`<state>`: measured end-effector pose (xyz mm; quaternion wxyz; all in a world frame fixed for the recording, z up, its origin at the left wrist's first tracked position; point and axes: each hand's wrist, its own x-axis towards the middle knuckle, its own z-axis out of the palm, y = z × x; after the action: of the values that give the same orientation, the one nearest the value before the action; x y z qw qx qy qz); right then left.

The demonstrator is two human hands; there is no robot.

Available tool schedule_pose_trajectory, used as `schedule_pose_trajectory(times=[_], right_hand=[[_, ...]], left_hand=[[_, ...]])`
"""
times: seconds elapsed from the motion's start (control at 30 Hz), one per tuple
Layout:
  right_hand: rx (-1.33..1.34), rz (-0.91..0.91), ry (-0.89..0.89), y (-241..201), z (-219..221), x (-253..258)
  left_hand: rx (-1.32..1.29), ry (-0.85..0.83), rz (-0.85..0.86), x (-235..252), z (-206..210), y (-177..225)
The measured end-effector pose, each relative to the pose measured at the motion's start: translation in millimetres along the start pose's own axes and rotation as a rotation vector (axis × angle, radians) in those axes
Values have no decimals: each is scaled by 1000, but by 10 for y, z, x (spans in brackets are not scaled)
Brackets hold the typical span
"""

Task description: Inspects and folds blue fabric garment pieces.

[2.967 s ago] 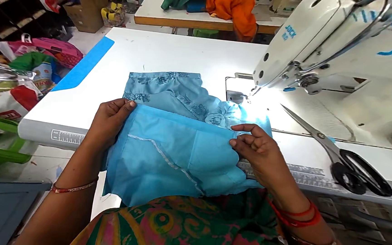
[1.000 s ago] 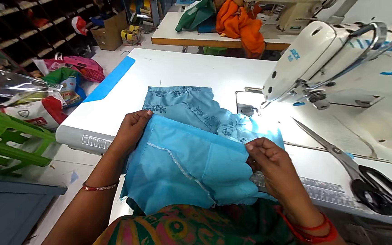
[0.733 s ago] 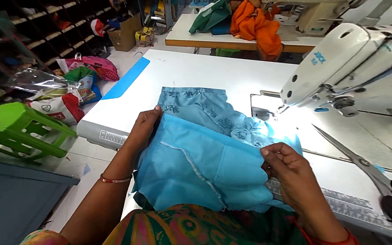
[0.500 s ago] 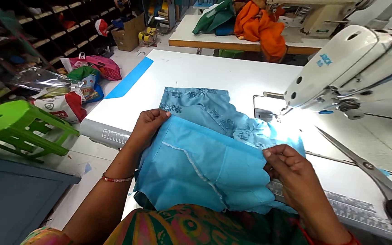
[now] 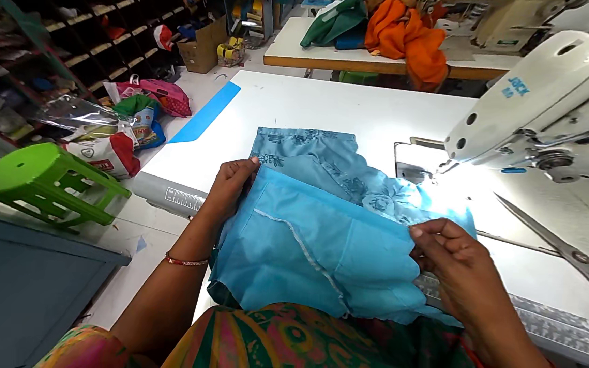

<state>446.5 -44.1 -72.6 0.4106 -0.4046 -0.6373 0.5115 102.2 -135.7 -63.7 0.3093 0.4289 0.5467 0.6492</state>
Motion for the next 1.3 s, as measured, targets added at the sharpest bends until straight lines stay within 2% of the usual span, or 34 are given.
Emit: schedule_pose_trajectory(times=[0.13, 0.2, 0.27, 0.33, 0.43, 0.53, 0.6, 0.63, 0.7, 0.73, 0.8, 0.93, 1.0, 1.1, 1.3], right_hand=[[-2, -11, -21, 15, -5, -2], [-51, -30, -162, 36, -80, -43], [-98, -112, -345, -94, -186, -84], [-110, -233, -461, -467, -261, -62], [-294, -407, -292, -1184, -170, 240], [-536, -513, -162, -1741, 95, 1069], [-512, -638, -43, -1967, 279, 1543], [-479, -760, 39, -2056, 339, 1706], [-395, -1052, 177, -2087, 410, 1956], [-374, -1130, 184, -2024, 434, 2024], [-425, -1024, 97, -1719, 489, 2036], [-480, -486, -161, -710, 561, 2163], [-392, -231, -198, -364, 602, 2229], [-281, 43, -211, -182, 638, 2277], [-312, 99, -174, -183, 649, 2327]], left_hand=[[-6, -68, -9, -20, 12, 29], [47, -117, -42, -89, 19, 102], [163, -156, -46, -237, 37, 419], [232, -208, 74, -305, -43, 886], [421, -150, 314, 12, -224, 1504], [625, -49, 458, 876, -307, 1813], [662, 12, 546, 1361, -308, 1987], [647, 56, 618, 1521, -307, 2084], [542, 121, 767, 1654, -307, 2178], [479, 115, 830, 1673, -326, 2131], [405, 62, 828, 1672, -384, 1814], [499, -65, 342, 1676, -384, 638], [587, -155, 137, 1680, -311, 192], [625, -163, -40, 1672, -203, -53], [696, -144, -42, 1689, -225, -120]])
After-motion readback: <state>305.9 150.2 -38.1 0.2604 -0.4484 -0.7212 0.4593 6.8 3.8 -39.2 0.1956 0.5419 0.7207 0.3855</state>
